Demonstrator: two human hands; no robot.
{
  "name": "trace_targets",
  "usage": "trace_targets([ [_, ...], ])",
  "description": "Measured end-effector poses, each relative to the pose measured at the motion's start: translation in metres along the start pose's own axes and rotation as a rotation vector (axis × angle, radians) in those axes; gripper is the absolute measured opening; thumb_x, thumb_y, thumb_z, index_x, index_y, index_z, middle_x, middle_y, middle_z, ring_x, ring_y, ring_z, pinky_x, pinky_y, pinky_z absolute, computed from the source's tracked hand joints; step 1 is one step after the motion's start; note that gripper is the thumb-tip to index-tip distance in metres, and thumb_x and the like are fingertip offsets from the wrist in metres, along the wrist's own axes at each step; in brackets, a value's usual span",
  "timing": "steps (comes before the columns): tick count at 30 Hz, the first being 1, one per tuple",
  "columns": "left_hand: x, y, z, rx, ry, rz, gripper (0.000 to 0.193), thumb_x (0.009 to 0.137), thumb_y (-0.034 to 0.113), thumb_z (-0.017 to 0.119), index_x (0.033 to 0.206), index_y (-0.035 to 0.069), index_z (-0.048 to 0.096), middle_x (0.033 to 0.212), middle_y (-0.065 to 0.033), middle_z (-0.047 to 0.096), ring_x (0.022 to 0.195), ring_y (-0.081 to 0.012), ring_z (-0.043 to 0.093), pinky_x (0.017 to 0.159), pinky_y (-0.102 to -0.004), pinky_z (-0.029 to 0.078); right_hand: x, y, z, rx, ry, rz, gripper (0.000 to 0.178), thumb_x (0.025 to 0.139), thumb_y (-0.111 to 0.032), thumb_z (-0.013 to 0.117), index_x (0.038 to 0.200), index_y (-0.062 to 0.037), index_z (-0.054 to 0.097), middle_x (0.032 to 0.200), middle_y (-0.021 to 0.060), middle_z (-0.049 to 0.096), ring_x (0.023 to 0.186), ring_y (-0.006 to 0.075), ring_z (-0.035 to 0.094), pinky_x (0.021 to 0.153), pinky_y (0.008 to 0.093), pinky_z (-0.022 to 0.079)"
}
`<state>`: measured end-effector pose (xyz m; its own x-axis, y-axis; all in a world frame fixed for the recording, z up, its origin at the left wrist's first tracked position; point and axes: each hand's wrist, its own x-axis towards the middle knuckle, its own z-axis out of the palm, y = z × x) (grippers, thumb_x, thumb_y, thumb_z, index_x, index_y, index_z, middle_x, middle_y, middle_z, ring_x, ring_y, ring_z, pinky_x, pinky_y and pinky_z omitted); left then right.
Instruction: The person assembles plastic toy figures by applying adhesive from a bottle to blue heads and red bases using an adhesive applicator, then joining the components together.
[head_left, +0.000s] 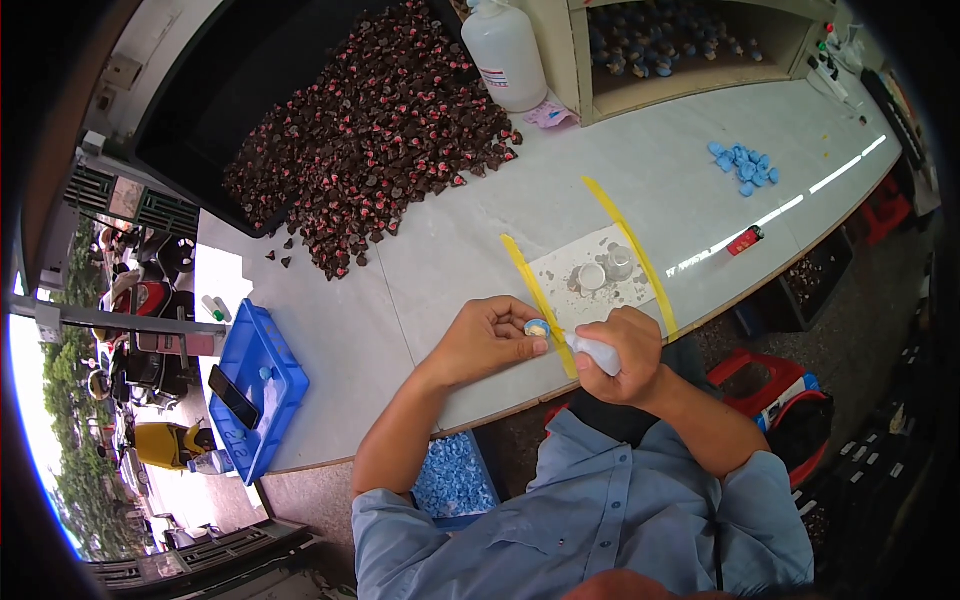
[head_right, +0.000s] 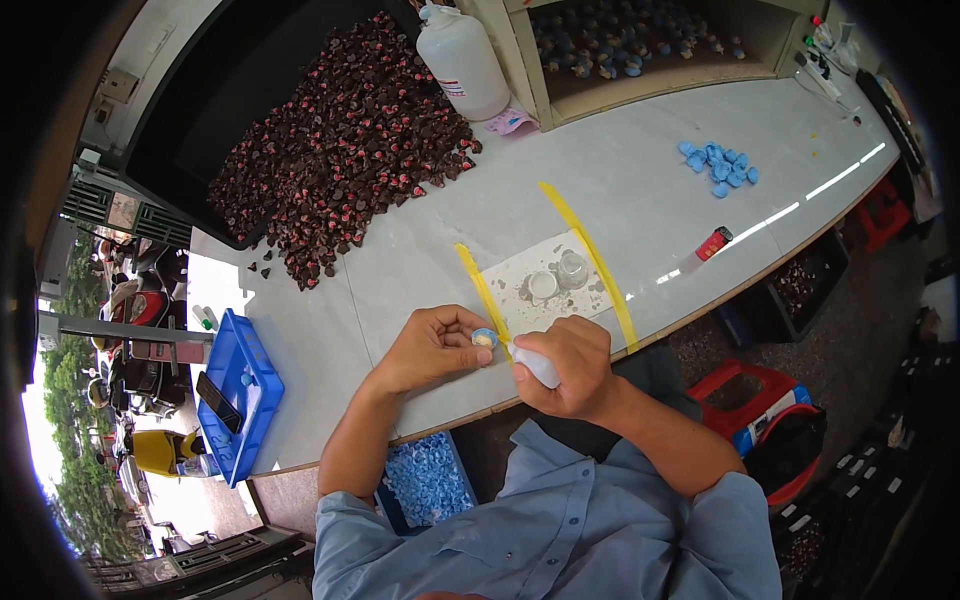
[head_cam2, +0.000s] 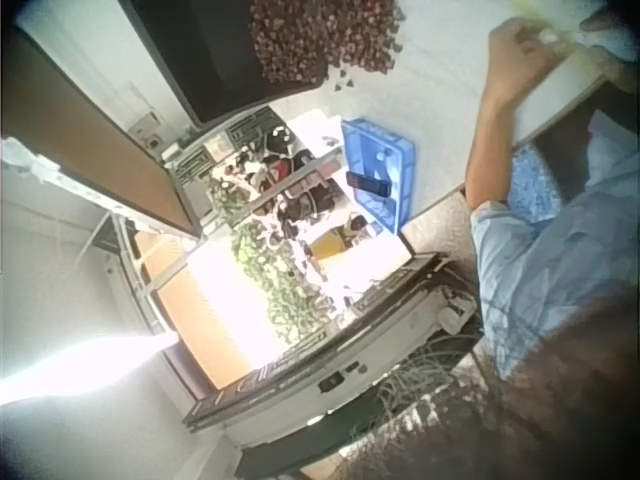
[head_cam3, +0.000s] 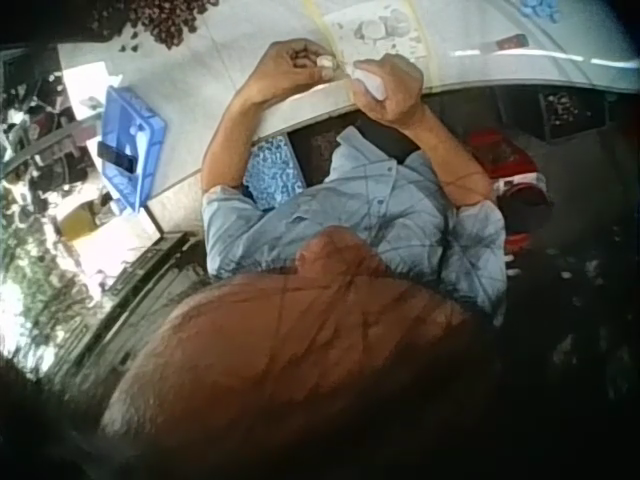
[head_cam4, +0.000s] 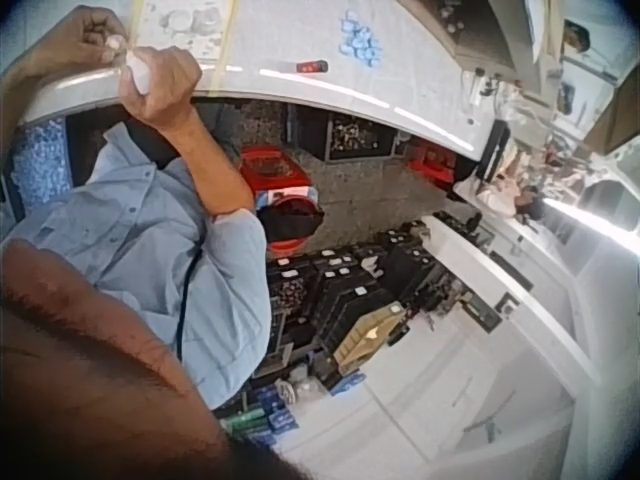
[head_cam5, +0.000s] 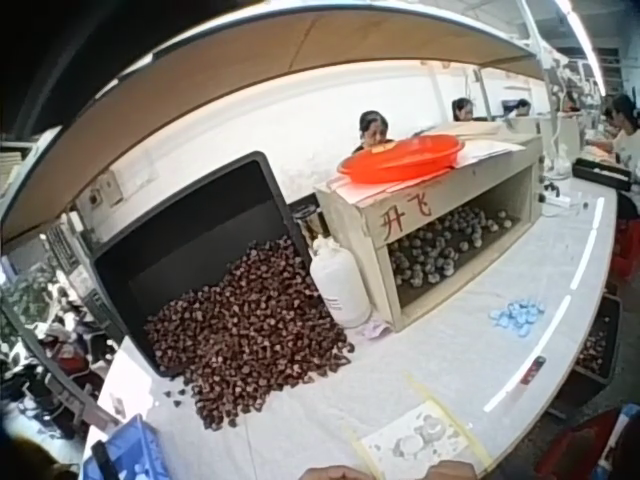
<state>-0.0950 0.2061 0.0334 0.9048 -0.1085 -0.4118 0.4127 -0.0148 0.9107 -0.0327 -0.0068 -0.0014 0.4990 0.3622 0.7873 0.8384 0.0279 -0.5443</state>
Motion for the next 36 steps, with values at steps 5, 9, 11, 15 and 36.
trace_targets([
  [5,0.001,-0.002,0.000,-0.009,0.009,-0.006,0.033,0.080,0.003,0.077,0.108,-0.005,0.061,0.088,-0.0039,0.066,0.076,-0.0046,0.063,0.067,-0.0168,0.050,0.000,-0.003,-0.003,-0.023,-0.024,-0.047,0.020,0.073,-0.011,0.068,0.089,-0.0017,0.060,0.063,0.0076,0.057,0.048,0.0230,0.052,0.047,0.0342,0.039],
  [9,0.002,-0.002,0.000,-0.039,0.020,0.003,0.034,0.080,0.003,0.077,0.108,-0.005,0.060,0.088,-0.0042,0.066,0.076,-0.0053,0.063,0.068,-0.0174,0.051,-0.004,-0.001,-0.006,-0.006,0.012,-0.049,0.022,0.071,-0.010,0.068,0.090,-0.0016,0.060,0.061,0.0077,0.056,0.047,0.0234,0.051,0.046,0.0338,0.038],
  [11,0.000,-0.002,-0.002,-0.050,0.022,0.013,0.035,0.080,0.003,0.077,0.108,-0.005,0.059,0.088,-0.0042,0.066,0.077,-0.0054,0.063,0.069,-0.0178,0.051,-0.009,-0.002,-0.011,0.035,0.004,0.019,0.023,0.076,-0.014,0.066,0.092,0.0000,0.058,0.068,0.0120,0.058,0.051,0.0233,0.053,0.048,0.0336,0.040],
  [15,0.004,-0.008,-0.002,-0.078,0.041,0.097,0.035,0.081,0.003,0.076,0.109,-0.004,0.057,0.093,-0.0052,0.064,0.080,-0.0056,0.062,0.071,-0.0186,0.051,-0.017,-0.006,-0.027,0.140,0.047,0.191,0.025,0.083,-0.010,0.063,0.103,0.0014,0.054,0.078,0.0139,0.061,0.065,0.0197,0.060,0.058,0.0308,0.048],
  [36,0.002,-0.010,-0.003,-0.210,0.026,0.127,0.039,0.084,0.002,0.073,0.117,-0.005,0.054,0.108,-0.0120,0.063,0.091,-0.0140,0.067,0.081,-0.0231,0.054,0.008,0.043,-0.083,-0.217,0.043,0.642,0.027,0.074,-0.002,0.074,0.097,0.0009,0.060,0.084,0.0082,0.062,0.072,0.0161,0.054,0.067,0.0297,0.047],
])
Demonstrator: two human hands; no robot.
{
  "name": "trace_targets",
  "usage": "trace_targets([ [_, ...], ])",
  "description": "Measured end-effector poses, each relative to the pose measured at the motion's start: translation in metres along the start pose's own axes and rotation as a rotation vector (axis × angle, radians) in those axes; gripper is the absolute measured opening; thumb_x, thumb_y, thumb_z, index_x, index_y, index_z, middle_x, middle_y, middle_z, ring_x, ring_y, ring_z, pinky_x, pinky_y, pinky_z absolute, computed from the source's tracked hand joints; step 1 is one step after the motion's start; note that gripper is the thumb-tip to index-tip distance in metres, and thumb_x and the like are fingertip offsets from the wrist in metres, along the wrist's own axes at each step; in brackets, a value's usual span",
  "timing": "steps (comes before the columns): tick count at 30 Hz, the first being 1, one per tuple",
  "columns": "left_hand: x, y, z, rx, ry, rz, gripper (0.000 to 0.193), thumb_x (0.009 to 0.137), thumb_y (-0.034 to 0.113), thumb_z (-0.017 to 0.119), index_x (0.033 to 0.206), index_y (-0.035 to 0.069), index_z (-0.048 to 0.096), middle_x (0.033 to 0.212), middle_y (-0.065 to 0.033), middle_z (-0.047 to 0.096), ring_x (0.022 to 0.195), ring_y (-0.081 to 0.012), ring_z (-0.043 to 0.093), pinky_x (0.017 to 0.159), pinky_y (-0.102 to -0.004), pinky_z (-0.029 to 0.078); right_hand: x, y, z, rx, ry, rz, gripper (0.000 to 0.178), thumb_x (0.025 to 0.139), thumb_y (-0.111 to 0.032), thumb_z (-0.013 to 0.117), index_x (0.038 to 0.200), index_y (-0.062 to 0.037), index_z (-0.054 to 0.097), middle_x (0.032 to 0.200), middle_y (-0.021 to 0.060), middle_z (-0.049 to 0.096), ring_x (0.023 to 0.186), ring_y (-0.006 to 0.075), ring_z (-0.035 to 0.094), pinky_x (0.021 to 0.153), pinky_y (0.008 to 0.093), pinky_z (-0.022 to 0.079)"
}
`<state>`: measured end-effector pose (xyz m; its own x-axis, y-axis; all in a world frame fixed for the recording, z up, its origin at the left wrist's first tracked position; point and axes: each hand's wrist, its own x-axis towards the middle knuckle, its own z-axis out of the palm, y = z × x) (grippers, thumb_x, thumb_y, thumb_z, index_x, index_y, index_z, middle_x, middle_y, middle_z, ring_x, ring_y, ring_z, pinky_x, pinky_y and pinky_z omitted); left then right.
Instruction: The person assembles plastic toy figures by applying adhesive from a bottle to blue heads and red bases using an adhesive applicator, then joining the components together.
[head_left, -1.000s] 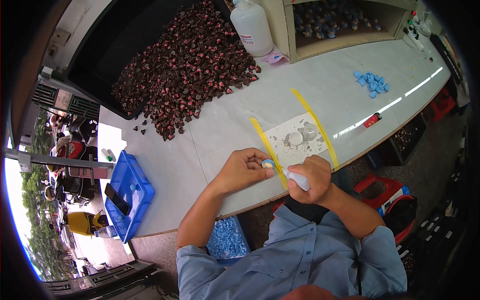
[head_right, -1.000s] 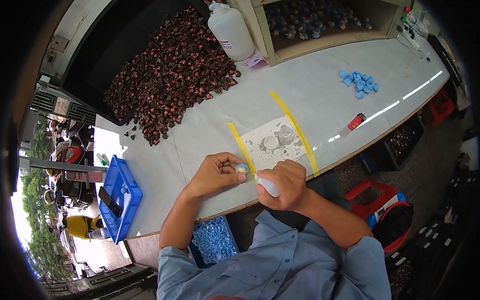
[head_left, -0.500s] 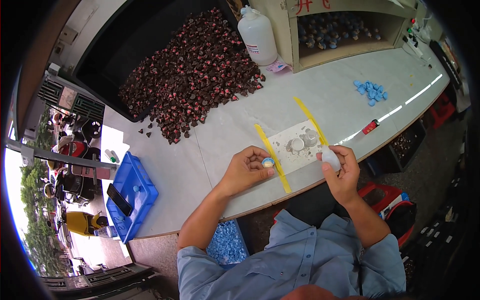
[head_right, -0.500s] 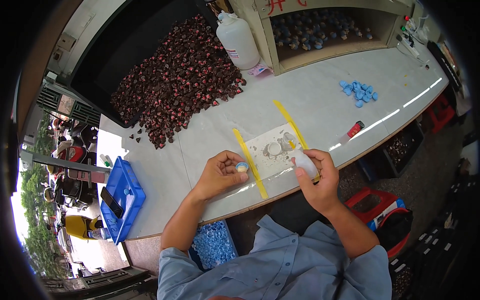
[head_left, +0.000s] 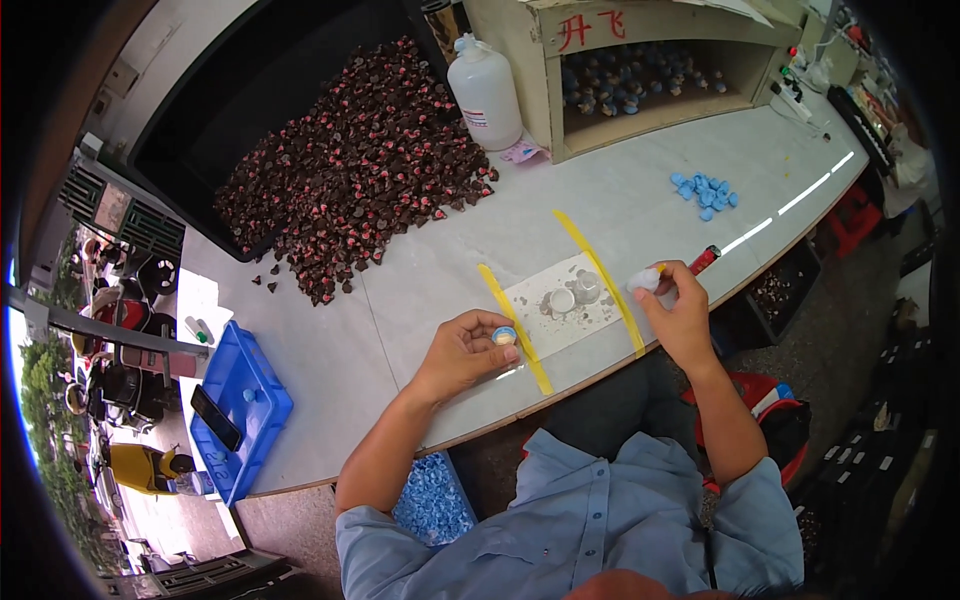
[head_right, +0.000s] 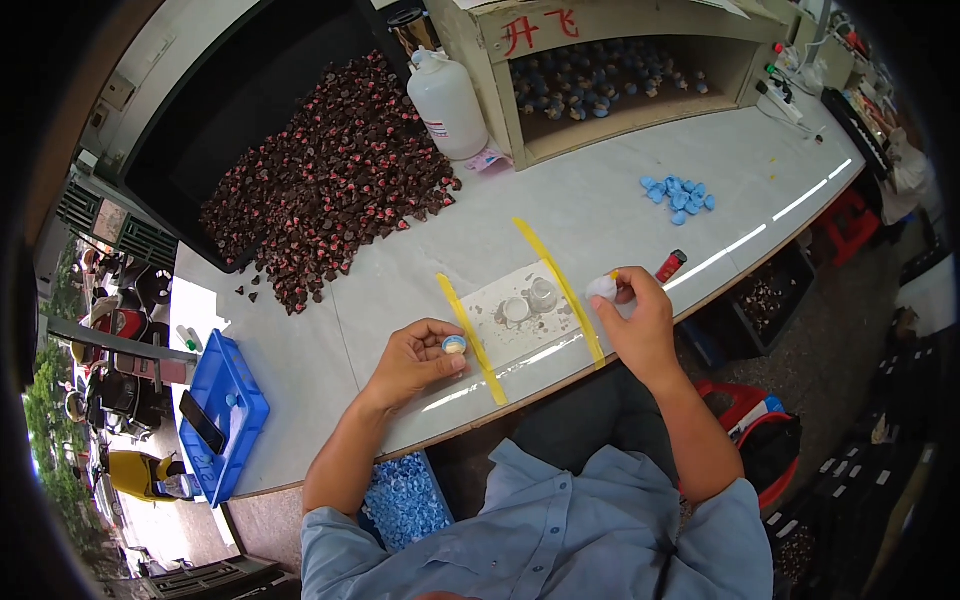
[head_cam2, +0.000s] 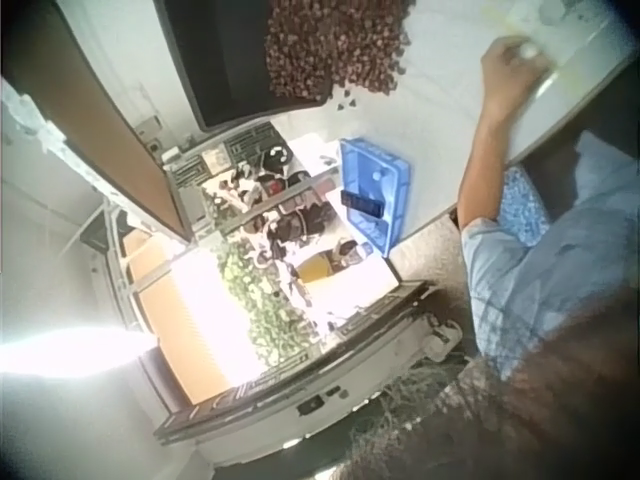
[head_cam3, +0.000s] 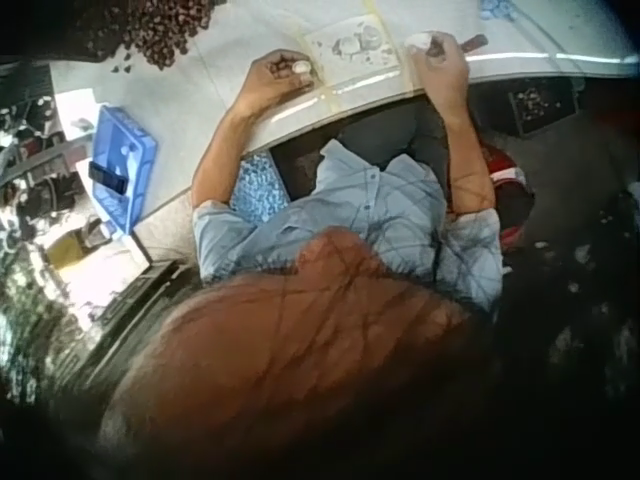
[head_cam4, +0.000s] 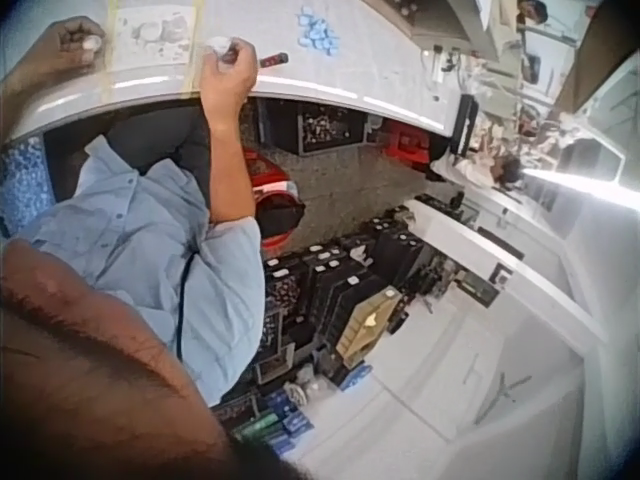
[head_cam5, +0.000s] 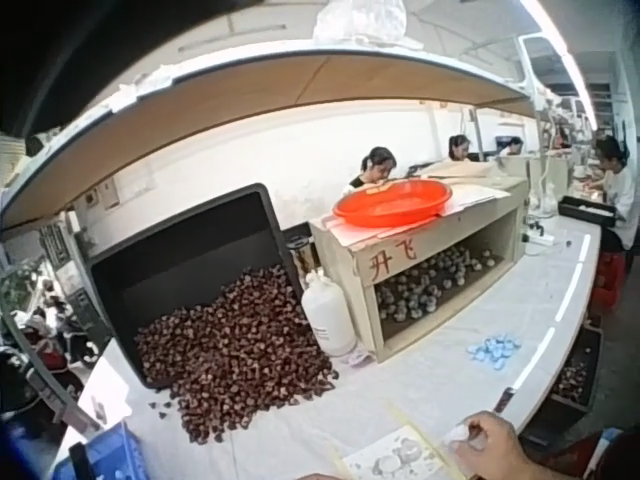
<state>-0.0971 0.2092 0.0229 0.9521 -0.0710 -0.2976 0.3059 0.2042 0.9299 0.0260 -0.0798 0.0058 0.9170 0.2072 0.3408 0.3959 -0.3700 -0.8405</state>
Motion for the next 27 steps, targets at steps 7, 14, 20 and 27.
trace_targets([
  [7,0.000,0.004,0.004,-0.086,-0.006,-0.041,0.038,0.087,0.000,0.067,0.122,-0.005,0.051,0.113,-0.0150,0.060,0.096,-0.0195,0.067,0.085,-0.0268,0.055,0.017,0.003,0.021,-0.143,0.050,-0.038,0.030,0.075,-0.007,0.075,0.099,0.0002,0.060,0.086,0.0104,0.062,0.067,0.0204,0.058,0.064,0.0325,0.049],
  [14,-0.002,-0.001,0.001,-0.078,-0.025,-0.013,0.037,0.086,-0.002,0.066,0.120,-0.005,0.051,0.113,-0.0157,0.059,0.096,-0.0208,0.068,0.086,-0.0288,0.055,0.012,-0.014,0.018,-0.134,0.114,-0.150,0.033,0.073,-0.003,0.075,0.101,-0.0008,0.058,0.091,0.0113,0.061,0.068,0.0224,0.057,0.064,0.0329,0.048],
  [20,0.000,-0.002,0.000,-0.061,0.014,-0.002,0.037,0.085,-0.002,0.068,0.119,-0.004,0.053,0.111,-0.0147,0.061,0.095,-0.0201,0.068,0.086,-0.0290,0.055,-0.004,0.014,-0.063,-0.204,0.492,-0.245,0.005,0.087,-0.001,0.061,0.091,-0.0016,0.058,0.075,0.0058,0.054,0.064,0.0120,0.051,0.055,0.0248,0.040],
  [27,0.000,0.002,-0.003,-0.101,0.043,-0.043,0.037,0.085,-0.001,0.069,0.118,-0.005,0.054,0.111,-0.0142,0.062,0.096,-0.0197,0.067,0.088,-0.0290,0.054,0.087,0.066,-0.103,-0.404,-0.078,-0.343,0.024,0.085,0.004,0.058,0.105,-0.0063,0.063,0.095,0.0118,0.060,0.082,0.0309,0.061,0.072,0.0358,0.049],
])
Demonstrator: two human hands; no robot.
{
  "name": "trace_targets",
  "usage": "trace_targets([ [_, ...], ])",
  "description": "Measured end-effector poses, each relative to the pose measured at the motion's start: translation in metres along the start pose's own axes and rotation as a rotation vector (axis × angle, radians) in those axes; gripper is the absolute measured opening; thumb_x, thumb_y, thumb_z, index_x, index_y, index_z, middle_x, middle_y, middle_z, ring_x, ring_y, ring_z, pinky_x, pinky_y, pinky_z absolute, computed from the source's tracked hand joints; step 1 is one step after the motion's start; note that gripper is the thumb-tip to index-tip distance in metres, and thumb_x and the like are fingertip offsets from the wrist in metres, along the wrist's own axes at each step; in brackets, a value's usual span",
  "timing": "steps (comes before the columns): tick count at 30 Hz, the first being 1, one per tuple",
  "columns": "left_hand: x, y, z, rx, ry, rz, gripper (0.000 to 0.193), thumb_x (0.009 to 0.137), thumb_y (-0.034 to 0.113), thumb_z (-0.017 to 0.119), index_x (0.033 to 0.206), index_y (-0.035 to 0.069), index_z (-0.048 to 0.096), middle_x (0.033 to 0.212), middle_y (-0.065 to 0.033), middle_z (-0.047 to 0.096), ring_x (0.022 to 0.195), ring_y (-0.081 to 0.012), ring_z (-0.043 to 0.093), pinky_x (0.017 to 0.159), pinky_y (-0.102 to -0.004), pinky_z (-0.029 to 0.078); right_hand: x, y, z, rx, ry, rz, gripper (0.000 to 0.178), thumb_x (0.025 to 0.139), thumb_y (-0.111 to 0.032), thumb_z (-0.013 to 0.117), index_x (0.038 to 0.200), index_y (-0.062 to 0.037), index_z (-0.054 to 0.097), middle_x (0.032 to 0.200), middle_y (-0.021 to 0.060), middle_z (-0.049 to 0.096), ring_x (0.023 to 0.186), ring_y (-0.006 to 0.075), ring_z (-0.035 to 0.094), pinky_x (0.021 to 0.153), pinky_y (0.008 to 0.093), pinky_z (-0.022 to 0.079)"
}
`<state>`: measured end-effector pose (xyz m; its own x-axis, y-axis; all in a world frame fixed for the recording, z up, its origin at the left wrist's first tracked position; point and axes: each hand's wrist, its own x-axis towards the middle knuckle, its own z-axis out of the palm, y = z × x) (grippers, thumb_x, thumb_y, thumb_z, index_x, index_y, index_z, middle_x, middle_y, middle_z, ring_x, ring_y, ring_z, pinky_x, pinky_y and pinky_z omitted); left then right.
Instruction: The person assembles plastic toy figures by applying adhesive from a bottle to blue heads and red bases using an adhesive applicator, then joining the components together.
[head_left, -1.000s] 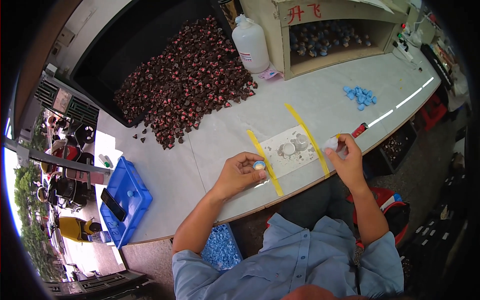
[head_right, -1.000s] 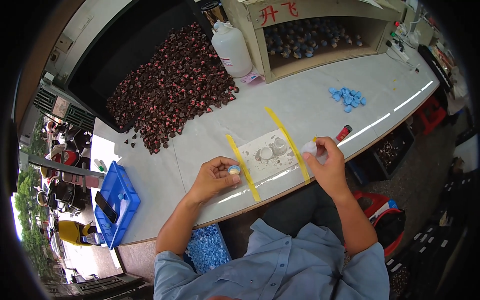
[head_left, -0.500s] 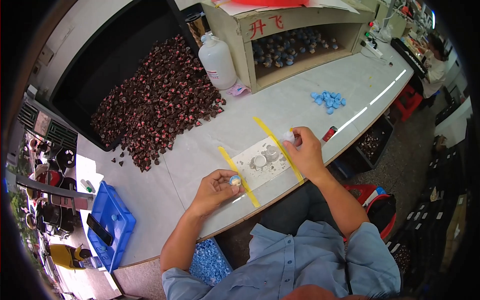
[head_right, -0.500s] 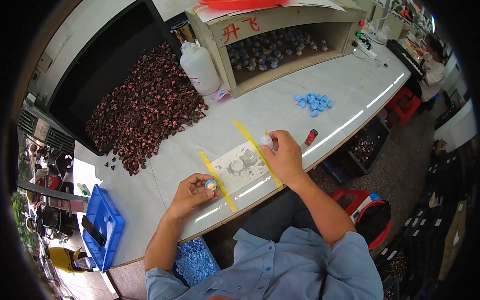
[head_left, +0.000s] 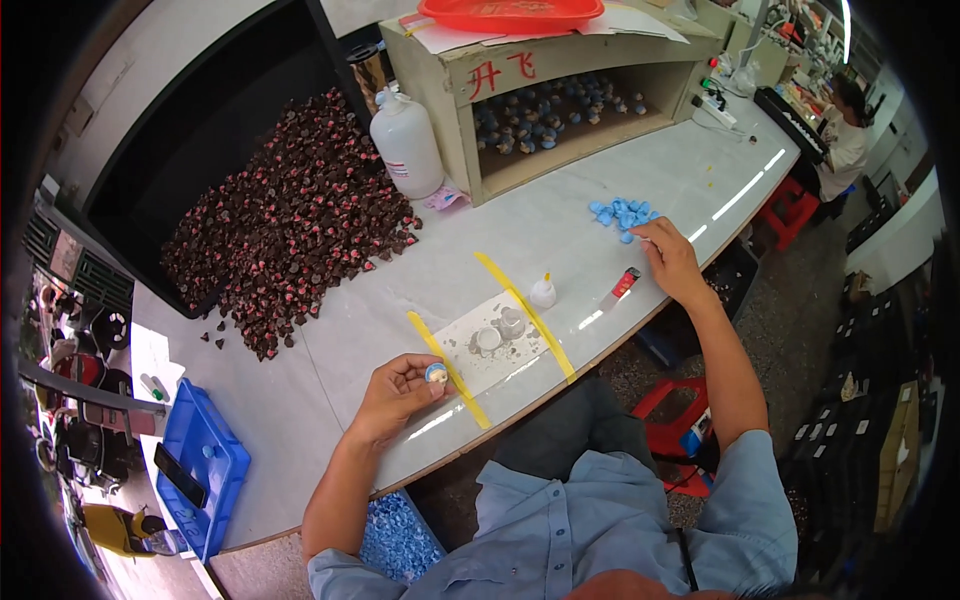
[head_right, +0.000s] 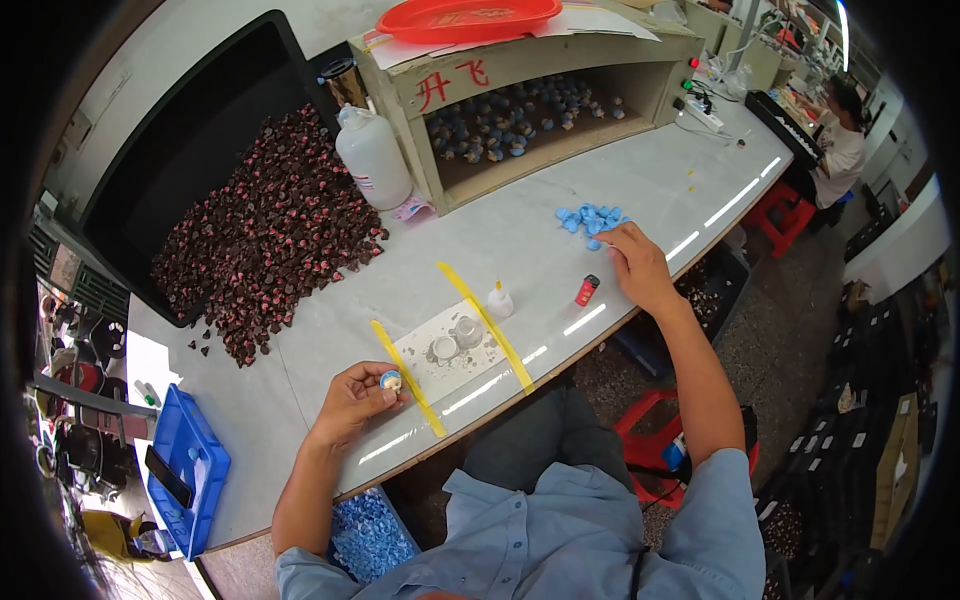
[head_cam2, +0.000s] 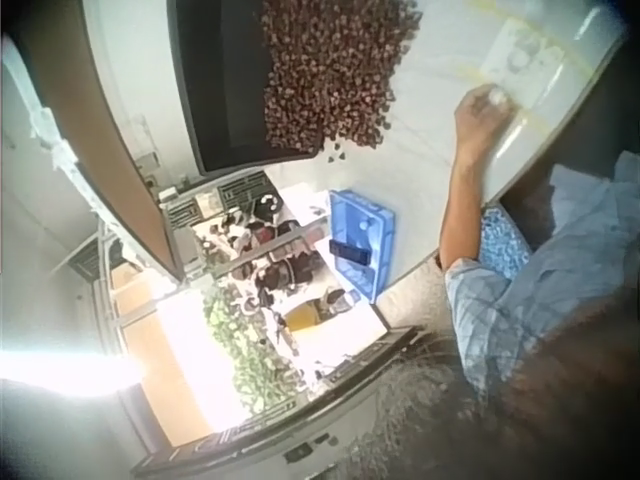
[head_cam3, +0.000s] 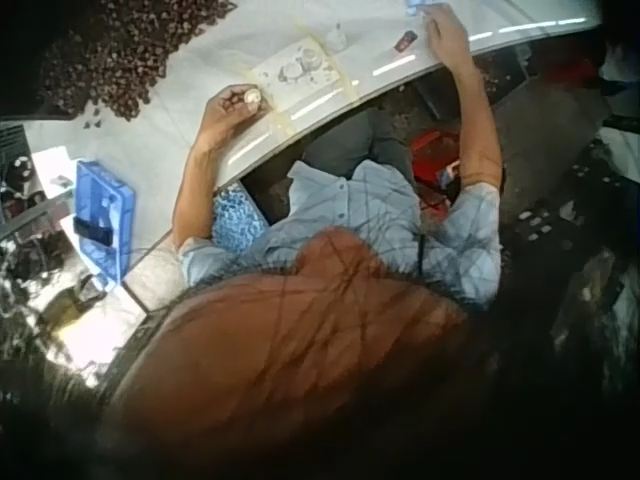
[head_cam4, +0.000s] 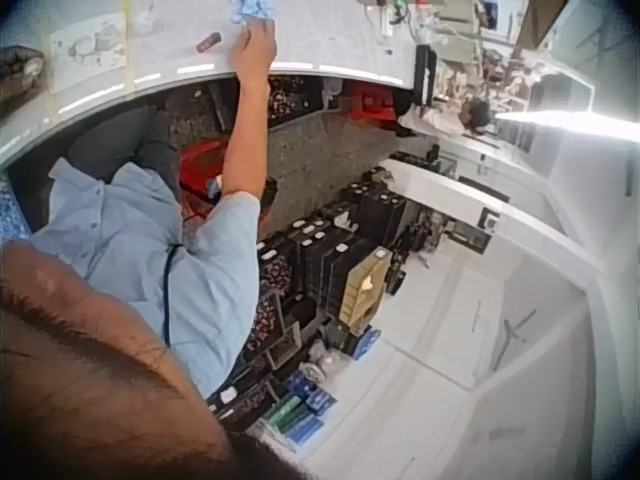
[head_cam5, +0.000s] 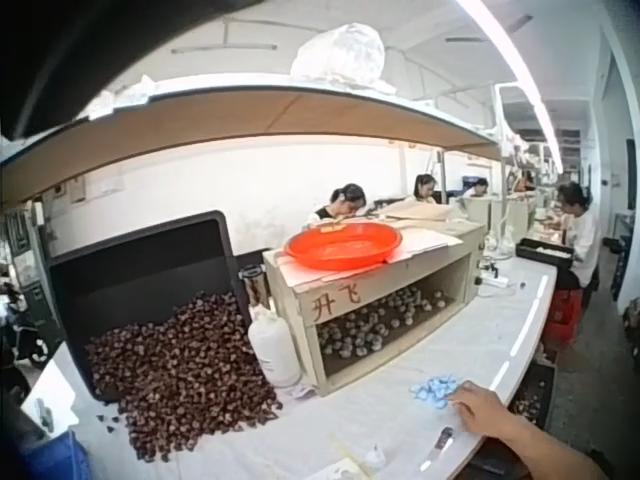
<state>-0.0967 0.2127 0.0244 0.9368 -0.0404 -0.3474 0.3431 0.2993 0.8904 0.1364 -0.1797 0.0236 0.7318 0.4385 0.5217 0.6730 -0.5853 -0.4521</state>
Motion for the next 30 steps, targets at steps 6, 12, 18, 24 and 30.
trace_targets([
  [6,0.005,-0.002,0.000,0.014,-0.098,0.016,0.038,0.085,0.001,0.070,0.119,-0.005,0.054,0.107,-0.0127,0.065,0.098,-0.0191,0.066,0.090,-0.0292,0.054,0.002,0.009,0.002,-0.083,-0.084,-0.007,0.021,0.079,0.008,0.060,0.097,-0.0017,0.060,0.094,0.0145,0.056,0.083,0.0344,0.060,0.071,0.0383,0.049],
  [12,0.002,-0.002,0.000,-0.020,-0.096,0.005,0.040,0.085,0.002,0.071,0.120,-0.004,0.053,0.108,-0.0131,0.065,0.098,-0.0193,0.067,0.088,-0.0303,0.055,0.002,0.012,-0.001,-0.061,-0.080,0.008,0.020,0.082,0.007,0.057,0.100,-0.0010,0.057,0.094,0.0163,0.056,0.081,0.0373,0.058,0.069,0.0411,0.048],
  [18,0.004,-0.001,0.001,-0.031,-0.114,0.002,0.040,0.084,0.002,0.072,0.119,-0.002,0.054,0.111,-0.0137,0.065,0.094,-0.0200,0.068,0.084,-0.0289,0.056,0.001,0.008,-0.017,-0.280,-0.134,0.000,0.026,0.080,0.007,0.055,0.103,-0.0052,0.060,0.094,0.0150,0.055,0.084,0.0372,0.059,0.071,0.0434,0.048],
  [24,-0.001,0.000,-0.002,-0.041,-0.077,-0.021,0.036,0.085,-0.003,0.068,0.118,-0.004,0.054,0.108,-0.0149,0.065,0.097,-0.0230,0.068,0.088,-0.0319,0.055,0.007,0.009,-0.020,-0.285,-0.132,-0.114,0.031,0.078,0.008,0.057,0.104,-0.0083,0.060,0.106,0.0115,0.058,0.094,0.0333,0.061,0.074,0.0407,0.052],
  [30,0.003,-0.001,-0.001,-0.060,-0.096,-0.011,0.036,0.085,-0.002,0.068,0.118,-0.005,0.054,0.110,-0.0146,0.064,0.096,-0.0222,0.068,0.088,-0.0302,0.055,0.010,0.016,-0.023,-0.303,-0.278,-0.021,0.023,0.081,-0.001,0.062,0.103,-0.0073,0.062,0.103,0.0099,0.060,0.094,0.0315,0.061,0.077,0.0405,0.051],
])
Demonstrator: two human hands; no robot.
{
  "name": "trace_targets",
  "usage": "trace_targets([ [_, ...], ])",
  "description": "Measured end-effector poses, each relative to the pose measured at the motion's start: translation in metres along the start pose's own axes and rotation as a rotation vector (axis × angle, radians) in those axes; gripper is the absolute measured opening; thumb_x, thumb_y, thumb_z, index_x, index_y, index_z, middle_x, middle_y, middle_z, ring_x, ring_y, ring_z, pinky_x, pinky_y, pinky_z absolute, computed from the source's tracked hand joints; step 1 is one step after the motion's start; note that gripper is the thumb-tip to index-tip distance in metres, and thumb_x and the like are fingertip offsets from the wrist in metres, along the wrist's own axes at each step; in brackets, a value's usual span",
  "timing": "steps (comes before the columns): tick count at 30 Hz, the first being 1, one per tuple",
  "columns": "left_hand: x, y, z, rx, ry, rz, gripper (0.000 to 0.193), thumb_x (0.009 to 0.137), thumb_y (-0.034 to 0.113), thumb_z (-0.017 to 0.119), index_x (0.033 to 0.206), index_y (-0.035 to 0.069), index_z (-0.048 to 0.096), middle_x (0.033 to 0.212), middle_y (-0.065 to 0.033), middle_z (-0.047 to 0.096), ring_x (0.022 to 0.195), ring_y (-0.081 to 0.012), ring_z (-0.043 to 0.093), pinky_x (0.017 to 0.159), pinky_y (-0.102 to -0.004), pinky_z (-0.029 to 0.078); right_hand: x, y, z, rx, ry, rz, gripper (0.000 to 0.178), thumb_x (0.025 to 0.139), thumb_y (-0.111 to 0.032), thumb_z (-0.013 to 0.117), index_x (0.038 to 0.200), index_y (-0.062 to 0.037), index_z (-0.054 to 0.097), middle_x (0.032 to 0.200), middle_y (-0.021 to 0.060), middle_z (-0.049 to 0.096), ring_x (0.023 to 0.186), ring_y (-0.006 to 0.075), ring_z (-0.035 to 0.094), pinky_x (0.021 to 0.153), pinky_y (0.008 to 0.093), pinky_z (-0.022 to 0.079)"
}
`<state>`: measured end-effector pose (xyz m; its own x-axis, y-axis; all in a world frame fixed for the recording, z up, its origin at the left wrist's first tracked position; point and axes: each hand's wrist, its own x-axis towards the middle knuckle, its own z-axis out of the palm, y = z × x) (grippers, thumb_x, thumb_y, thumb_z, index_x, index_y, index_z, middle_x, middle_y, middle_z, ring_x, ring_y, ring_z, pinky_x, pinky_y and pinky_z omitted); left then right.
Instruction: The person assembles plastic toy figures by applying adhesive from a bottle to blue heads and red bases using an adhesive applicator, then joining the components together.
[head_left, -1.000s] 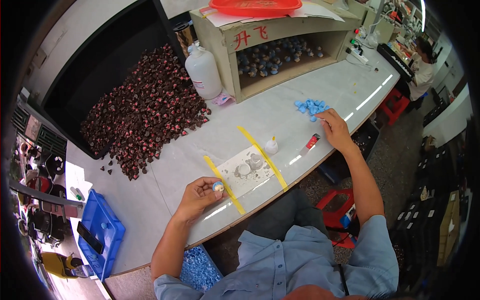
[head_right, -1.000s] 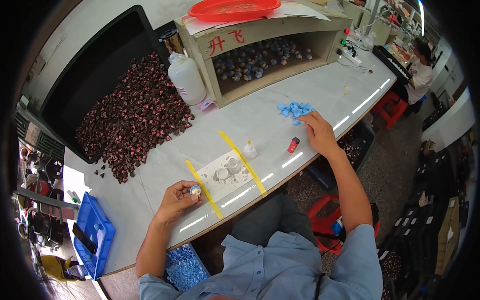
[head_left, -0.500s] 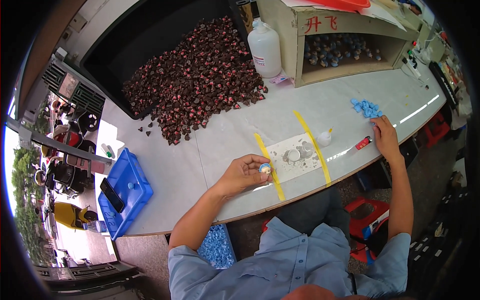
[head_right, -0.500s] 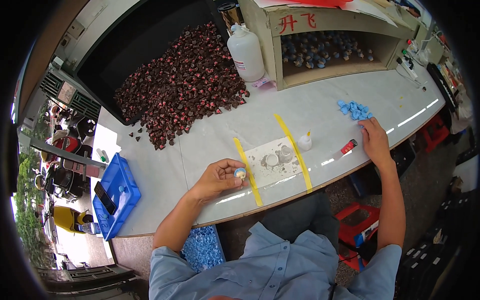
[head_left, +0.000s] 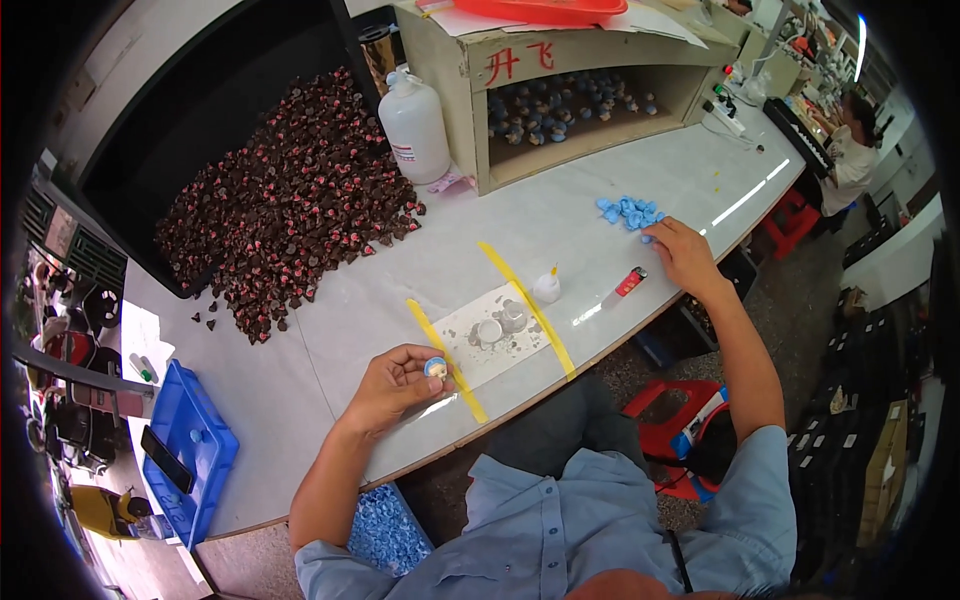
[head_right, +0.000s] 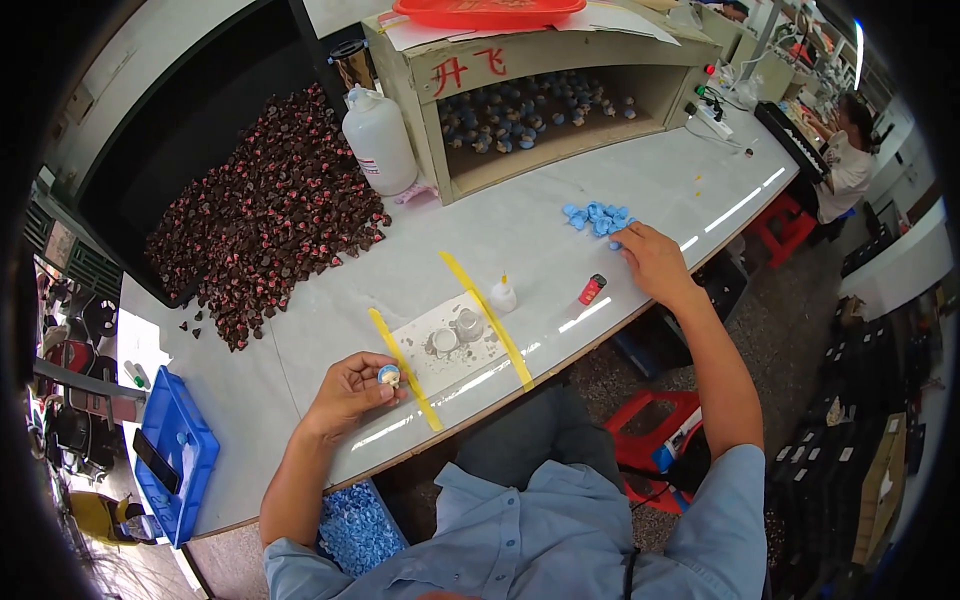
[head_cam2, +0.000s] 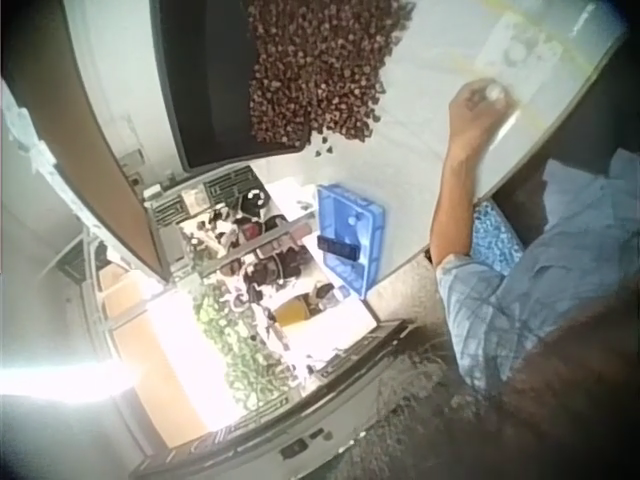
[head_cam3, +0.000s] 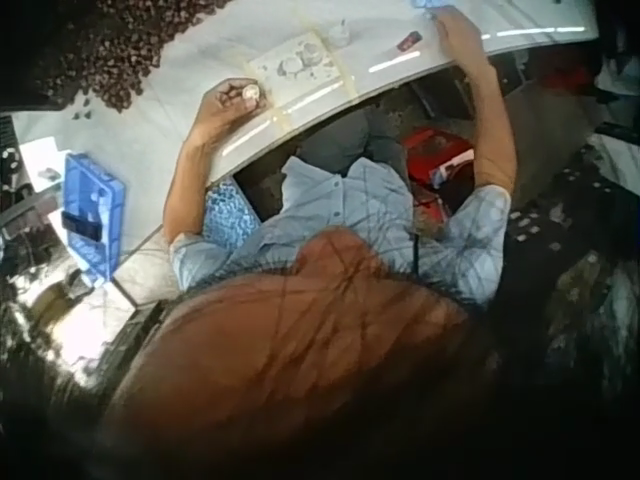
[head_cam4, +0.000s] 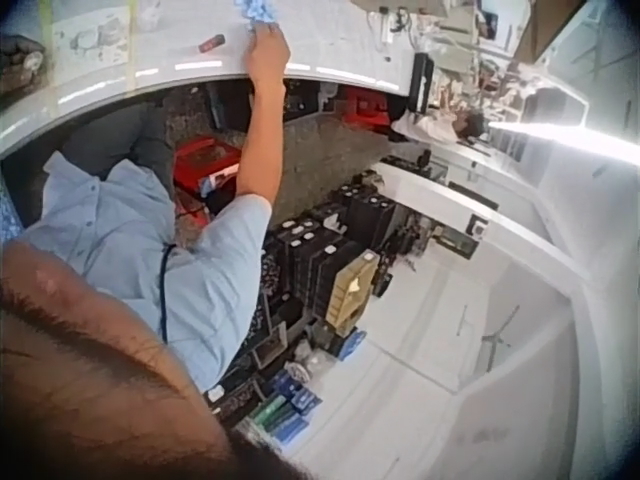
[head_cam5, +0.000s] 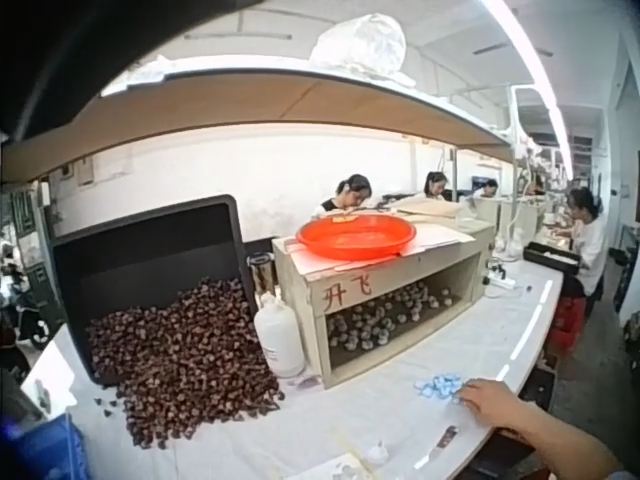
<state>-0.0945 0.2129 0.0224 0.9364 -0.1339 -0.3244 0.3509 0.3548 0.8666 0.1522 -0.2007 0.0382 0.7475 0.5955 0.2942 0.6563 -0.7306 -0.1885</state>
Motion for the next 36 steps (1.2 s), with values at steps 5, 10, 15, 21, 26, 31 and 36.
trace_targets([
  [5,-0.002,-0.001,0.000,0.015,-0.002,0.004,0.035,0.086,-0.002,0.068,0.118,-0.005,0.055,0.110,-0.0148,0.064,0.097,-0.0216,0.068,0.088,-0.0300,0.055,0.011,-0.004,-0.011,-0.036,-0.091,0.114,0.016,0.081,-0.008,0.067,0.095,-0.0065,0.060,0.097,0.0106,0.058,0.086,0.0334,0.062,0.073,0.0416,0.050],
  [10,-0.004,0.001,0.002,0.029,-0.001,0.003,0.037,0.085,0.000,0.070,0.118,-0.004,0.055,0.108,-0.0125,0.065,0.095,-0.0198,0.068,0.088,-0.0294,0.055,0.001,0.006,-0.003,-0.031,0.023,0.194,0.015,0.080,-0.009,0.068,0.087,-0.0049,0.055,0.093,0.0125,0.056,0.081,0.0363,0.060,0.070,0.0446,0.048],
  [15,-0.001,-0.002,0.002,0.038,0.010,0.004,0.038,0.084,0.002,0.071,0.118,-0.005,0.054,0.108,-0.0119,0.065,0.096,-0.0177,0.067,0.089,-0.0279,0.054,-0.037,-0.015,-0.010,0.077,0.375,0.165,0.014,0.085,0.000,0.061,0.090,-0.0006,0.048,0.094,0.0154,0.049,0.082,0.0363,0.054,0.071,0.0397,0.045],
  [21,0.000,-0.004,0.004,0.062,-0.020,-0.019,0.040,0.085,0.002,0.071,0.120,-0.004,0.053,0.110,-0.0131,0.064,0.097,-0.0177,0.066,0.089,-0.0283,0.054,-0.082,-0.147,0.004,1.156,0.158,0.320,0.025,0.097,-0.006,0.052,0.122,-0.0023,0.053,0.098,0.0053,0.052,0.065,0.0076,0.052,0.052,0.0201,0.044],
  [26,-0.003,0.000,0.004,0.046,-0.005,0.002,0.041,0.085,0.004,0.071,0.121,-0.005,0.052,0.107,-0.0123,0.065,0.097,-0.0186,0.067,0.088,-0.0295,0.055,-0.073,-0.215,0.043,1.538,-0.331,0.331,0.020,0.096,-0.001,0.049,0.112,0.0024,0.062,0.094,0.0092,0.059,0.067,0.0111,0.060,0.056,0.0224,0.050],
  [31,-0.002,-0.003,0.004,0.038,-0.008,-0.003,0.041,0.085,0.005,0.071,0.120,-0.005,0.053,0.106,-0.0122,0.065,0.097,-0.0186,0.067,0.088,-0.0295,0.055,-0.069,-0.249,0.055,1.734,-0.337,0.365,0.024,0.096,-0.001,0.053,0.118,0.0039,0.058,0.099,0.0101,0.062,0.086,0.0172,0.068,0.074,0.0253,0.056],
  [36,-0.005,-0.001,0.008,0.036,0.000,-0.013,0.041,0.085,0.005,0.072,0.120,-0.005,0.053,0.107,-0.0116,0.064,0.097,-0.0179,0.067,0.088,-0.0289,0.054,-0.073,-0.239,0.062,1.664,-0.359,0.279,0.027,0.094,0.002,0.054,0.121,0.0042,0.056,0.104,0.0116,0.063,0.094,0.0184,0.068,0.079,0.0258,0.056],
])
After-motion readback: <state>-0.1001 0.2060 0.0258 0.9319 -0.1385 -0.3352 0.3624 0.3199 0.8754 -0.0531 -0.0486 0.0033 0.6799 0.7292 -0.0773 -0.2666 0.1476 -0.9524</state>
